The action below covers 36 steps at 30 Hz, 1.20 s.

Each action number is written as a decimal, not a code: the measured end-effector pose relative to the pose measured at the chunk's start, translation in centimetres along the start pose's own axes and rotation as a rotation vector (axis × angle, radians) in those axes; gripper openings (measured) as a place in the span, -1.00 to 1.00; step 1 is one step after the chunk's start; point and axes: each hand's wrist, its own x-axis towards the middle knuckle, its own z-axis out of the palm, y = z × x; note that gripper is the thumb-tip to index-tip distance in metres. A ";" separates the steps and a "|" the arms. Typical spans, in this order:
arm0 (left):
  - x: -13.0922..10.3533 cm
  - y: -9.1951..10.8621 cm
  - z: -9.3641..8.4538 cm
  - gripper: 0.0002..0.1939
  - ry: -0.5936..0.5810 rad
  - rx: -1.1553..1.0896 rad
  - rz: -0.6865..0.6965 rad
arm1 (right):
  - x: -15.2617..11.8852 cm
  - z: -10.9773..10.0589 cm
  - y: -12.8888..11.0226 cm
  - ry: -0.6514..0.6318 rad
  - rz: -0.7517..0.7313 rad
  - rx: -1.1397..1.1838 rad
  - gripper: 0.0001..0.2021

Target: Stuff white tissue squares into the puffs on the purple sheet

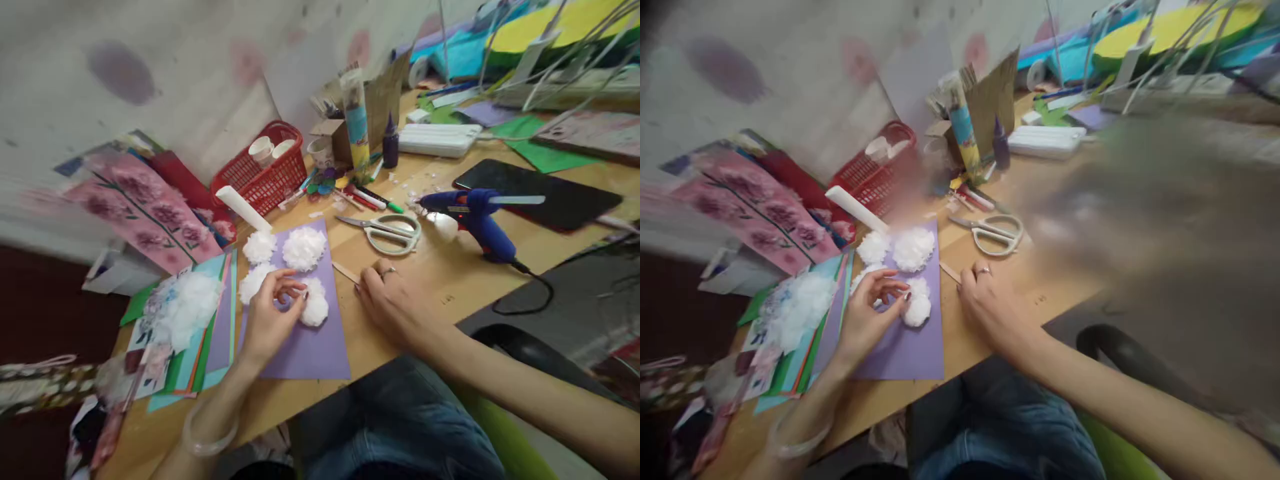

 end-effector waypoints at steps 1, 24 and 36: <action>0.1 0.0 0.1 -0.65 0.006 0.008 0.000 | 0.0 -0.3 0.0 -0.031 -0.022 -0.056 -0.78; -1.5 -3.3 -2.3 -0.70 0.015 -0.027 0.139 | 2.8 -4.6 3.0 -0.069 0.177 1.199 -0.74; -2.8 -6.2 -1.9 0.16 -0.292 0.108 0.392 | 6.0 -2.4 -1.0 0.275 -0.251 1.020 -0.87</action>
